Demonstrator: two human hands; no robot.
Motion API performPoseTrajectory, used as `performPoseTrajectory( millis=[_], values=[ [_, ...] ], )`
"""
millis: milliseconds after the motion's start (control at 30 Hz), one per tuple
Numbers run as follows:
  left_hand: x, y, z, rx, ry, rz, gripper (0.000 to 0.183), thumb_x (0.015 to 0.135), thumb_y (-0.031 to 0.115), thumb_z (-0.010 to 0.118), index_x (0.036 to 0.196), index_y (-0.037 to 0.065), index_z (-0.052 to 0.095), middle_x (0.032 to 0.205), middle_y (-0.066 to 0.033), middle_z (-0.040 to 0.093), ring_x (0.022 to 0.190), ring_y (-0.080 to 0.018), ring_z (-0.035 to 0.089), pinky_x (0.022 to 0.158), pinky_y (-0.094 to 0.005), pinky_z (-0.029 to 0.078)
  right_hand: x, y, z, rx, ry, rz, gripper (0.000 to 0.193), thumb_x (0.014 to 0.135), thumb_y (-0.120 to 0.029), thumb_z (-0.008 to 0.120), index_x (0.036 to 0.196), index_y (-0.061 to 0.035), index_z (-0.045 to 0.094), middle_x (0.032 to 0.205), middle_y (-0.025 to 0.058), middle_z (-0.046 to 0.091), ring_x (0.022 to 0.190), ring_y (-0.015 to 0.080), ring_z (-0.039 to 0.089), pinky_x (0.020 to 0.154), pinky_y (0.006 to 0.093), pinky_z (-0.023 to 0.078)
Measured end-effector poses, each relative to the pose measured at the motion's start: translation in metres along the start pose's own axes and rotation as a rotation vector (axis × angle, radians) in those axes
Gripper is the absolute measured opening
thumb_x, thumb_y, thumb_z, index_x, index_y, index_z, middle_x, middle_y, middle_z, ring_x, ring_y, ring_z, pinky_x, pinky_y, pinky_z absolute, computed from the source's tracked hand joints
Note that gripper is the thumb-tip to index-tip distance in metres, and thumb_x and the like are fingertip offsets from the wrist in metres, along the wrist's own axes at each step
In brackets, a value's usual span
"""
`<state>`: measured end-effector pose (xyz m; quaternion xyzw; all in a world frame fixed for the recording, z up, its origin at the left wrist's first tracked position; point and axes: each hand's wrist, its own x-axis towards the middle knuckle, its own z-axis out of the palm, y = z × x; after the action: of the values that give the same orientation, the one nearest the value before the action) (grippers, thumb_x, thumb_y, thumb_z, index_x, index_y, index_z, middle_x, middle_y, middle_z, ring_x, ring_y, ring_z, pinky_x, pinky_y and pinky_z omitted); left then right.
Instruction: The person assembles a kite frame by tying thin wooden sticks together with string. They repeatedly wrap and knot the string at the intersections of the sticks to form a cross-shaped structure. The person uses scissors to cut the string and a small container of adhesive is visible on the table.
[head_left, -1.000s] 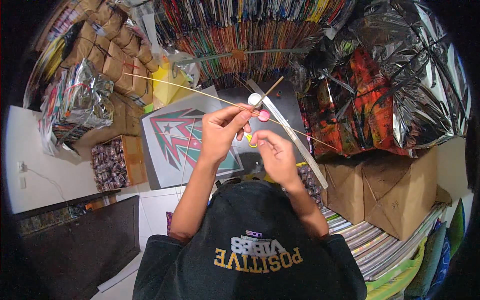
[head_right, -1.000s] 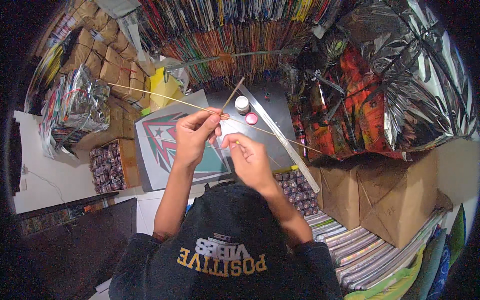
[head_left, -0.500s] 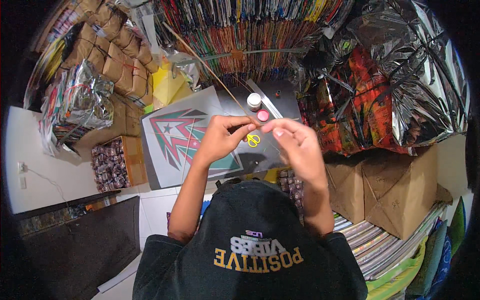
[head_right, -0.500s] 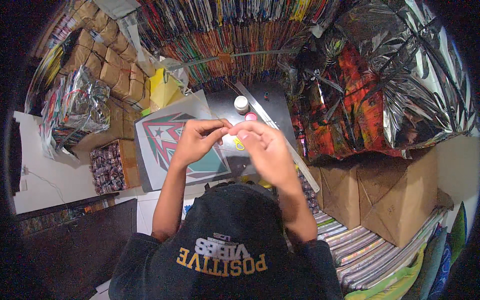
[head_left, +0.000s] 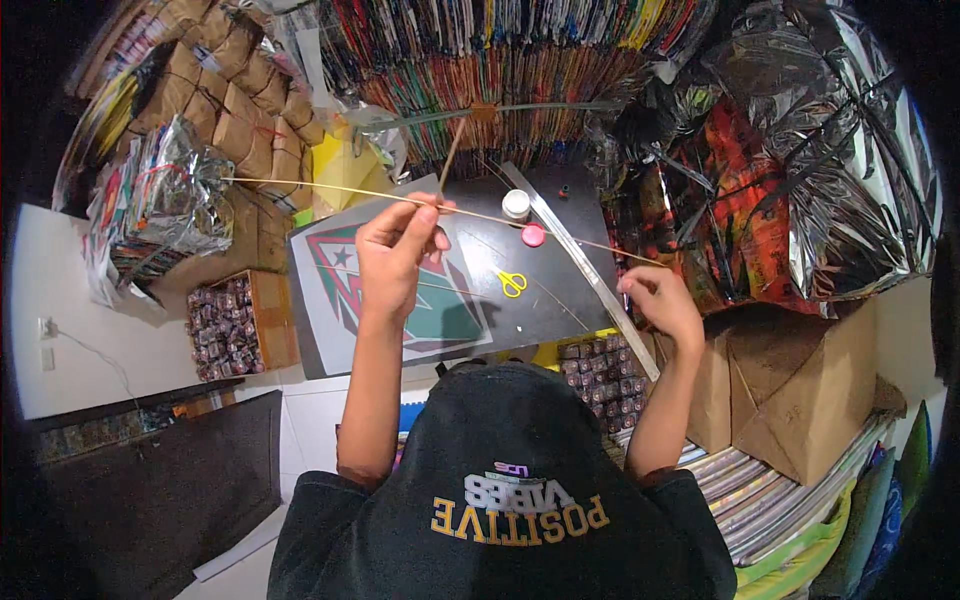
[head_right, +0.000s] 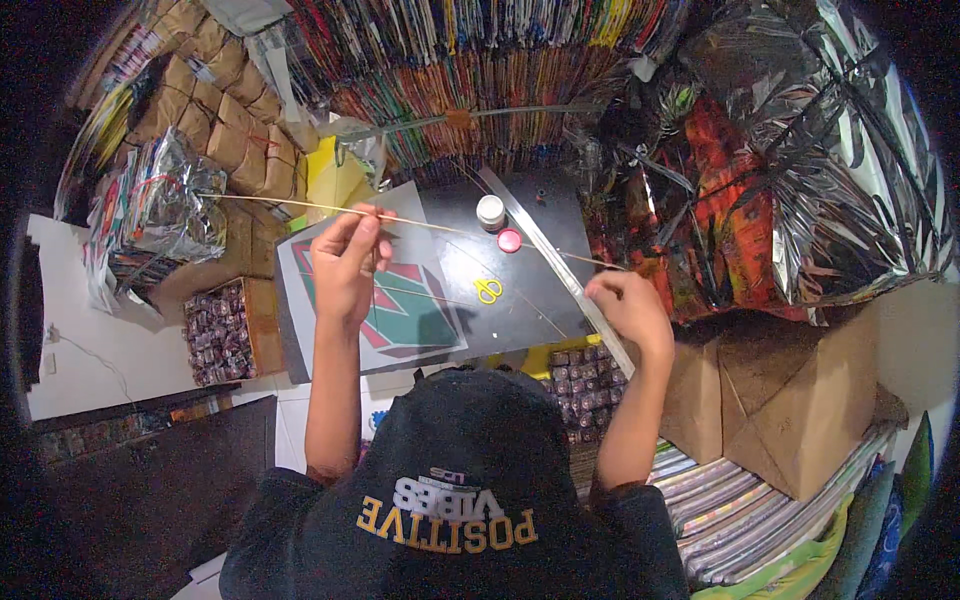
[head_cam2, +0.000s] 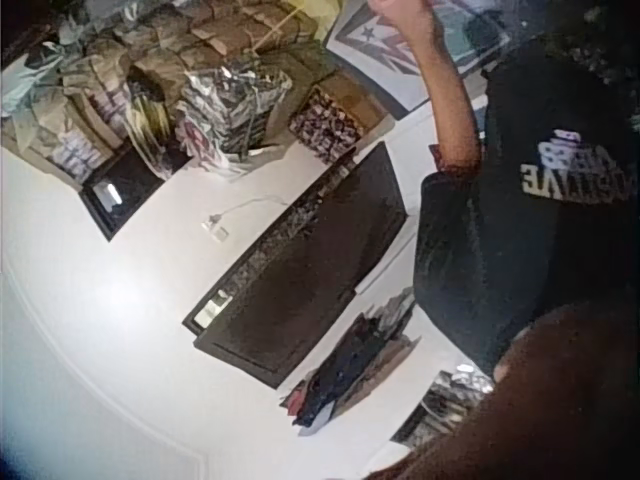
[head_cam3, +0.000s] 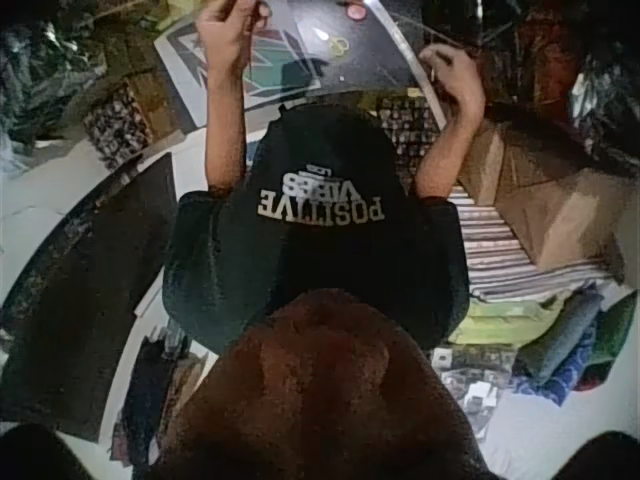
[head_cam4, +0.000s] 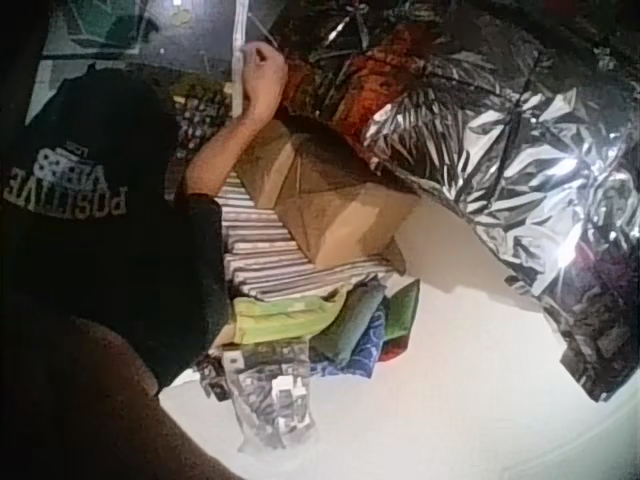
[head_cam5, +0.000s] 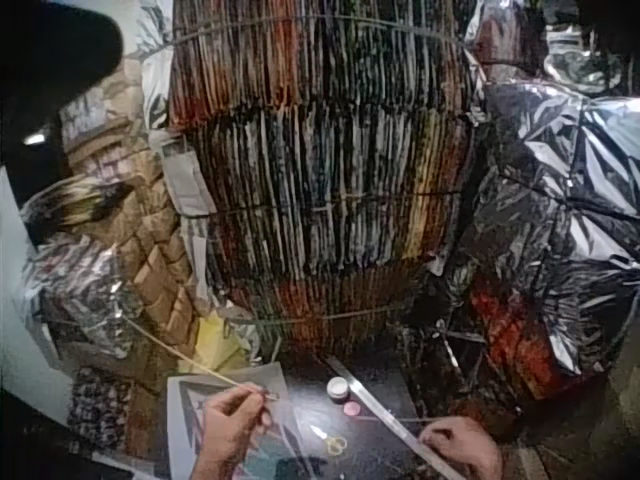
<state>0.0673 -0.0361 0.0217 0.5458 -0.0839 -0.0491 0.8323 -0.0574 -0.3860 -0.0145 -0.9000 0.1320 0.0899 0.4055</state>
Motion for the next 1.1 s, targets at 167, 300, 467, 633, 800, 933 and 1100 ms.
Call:
performPoseTrajectory(
  millis=[167, 300, 467, 633, 800, 933, 1100],
  values=[
    [0.002, 0.007, 0.005, -0.022, 0.034, 0.057, 0.018, 0.097, 0.011, 0.065, 0.108, -0.003, 0.068, 0.105, -0.0142, 0.072, 0.068, -0.0111, 0.063, 0.053, -0.0220, 0.046, 0.003, 0.031, 0.020, -0.054, 0.024, 0.028, 0.015, 0.085, -0.019, 0.069, 0.093, -0.0088, 0.076, 0.090, 0.0175, 0.072, 0.087, 0.0312, 0.071, 0.081, 0.0386, 0.052],
    [0.005, 0.009, 0.006, -0.086, 0.113, 0.109, 0.019, 0.098, 0.010, 0.063, 0.112, -0.002, 0.067, 0.111, -0.0155, 0.071, 0.068, -0.0114, 0.063, 0.052, -0.0217, 0.046, 0.012, 0.049, 0.027, -0.062, -0.018, 0.028, 0.015, 0.084, -0.020, 0.070, 0.091, -0.0099, 0.077, 0.089, 0.0179, 0.072, 0.088, 0.0328, 0.071, 0.081, 0.0390, 0.052],
    [0.012, 0.018, 0.003, -0.121, 0.212, 0.162, 0.023, 0.099, 0.011, 0.063, 0.117, -0.002, 0.064, 0.113, -0.0169, 0.071, 0.070, -0.0115, 0.064, 0.052, -0.0208, 0.047, 0.015, 0.061, 0.028, -0.164, -0.081, 0.206, 0.019, 0.082, -0.021, 0.070, 0.097, -0.0112, 0.077, 0.099, 0.0169, 0.072, 0.097, 0.0329, 0.069, 0.088, 0.0397, 0.051],
    [0.008, 0.017, 0.007, -0.050, 0.205, 0.111, 0.024, 0.098, 0.012, 0.064, 0.118, -0.002, 0.064, 0.112, -0.0168, 0.071, 0.071, -0.0113, 0.065, 0.053, -0.0206, 0.047, 0.012, 0.035, 0.047, -0.427, 0.233, -0.154, 0.045, 0.086, -0.020, 0.067, 0.129, -0.0064, 0.063, 0.135, 0.0181, 0.060, 0.127, 0.0337, 0.055, 0.107, 0.0405, 0.041],
    [-0.005, -0.002, 0.037, -0.011, 0.084, 0.037, 0.022, 0.098, 0.013, 0.065, 0.114, -0.002, 0.067, 0.108, -0.0148, 0.073, 0.070, -0.0102, 0.064, 0.054, -0.0208, 0.047, 0.020, -0.062, 0.077, 0.239, 0.218, -0.450, 0.054, 0.092, -0.011, 0.062, 0.143, -0.0019, 0.048, 0.140, 0.0177, 0.056, 0.135, 0.0303, 0.049, 0.113, 0.0393, 0.035],
    [-0.014, -0.010, 0.051, 0.109, -0.033, 0.002, 0.021, 0.097, 0.012, 0.065, 0.111, -0.003, 0.069, 0.103, -0.0106, 0.074, 0.067, -0.0079, 0.062, 0.053, -0.0202, 0.045, 0.013, -0.109, 0.106, 0.687, 0.099, -0.498, 0.047, 0.097, -0.009, 0.058, 0.142, 0.0007, 0.048, 0.133, 0.0144, 0.058, 0.126, 0.0225, 0.054, 0.109, 0.0347, 0.038],
    [-0.015, -0.006, 0.048, 0.234, -0.087, -0.026, 0.021, 0.097, 0.012, 0.065, 0.112, -0.002, 0.070, 0.098, -0.0073, 0.075, 0.065, -0.0052, 0.059, 0.052, -0.0187, 0.042, -0.003, -0.129, 0.097, 0.645, 0.008, -0.412, 0.021, 0.102, -0.010, 0.052, 0.118, -0.0006, 0.062, 0.085, 0.0003, 0.058, 0.080, 0.0048, 0.053, 0.071, 0.0239, 0.045]
  ],
)
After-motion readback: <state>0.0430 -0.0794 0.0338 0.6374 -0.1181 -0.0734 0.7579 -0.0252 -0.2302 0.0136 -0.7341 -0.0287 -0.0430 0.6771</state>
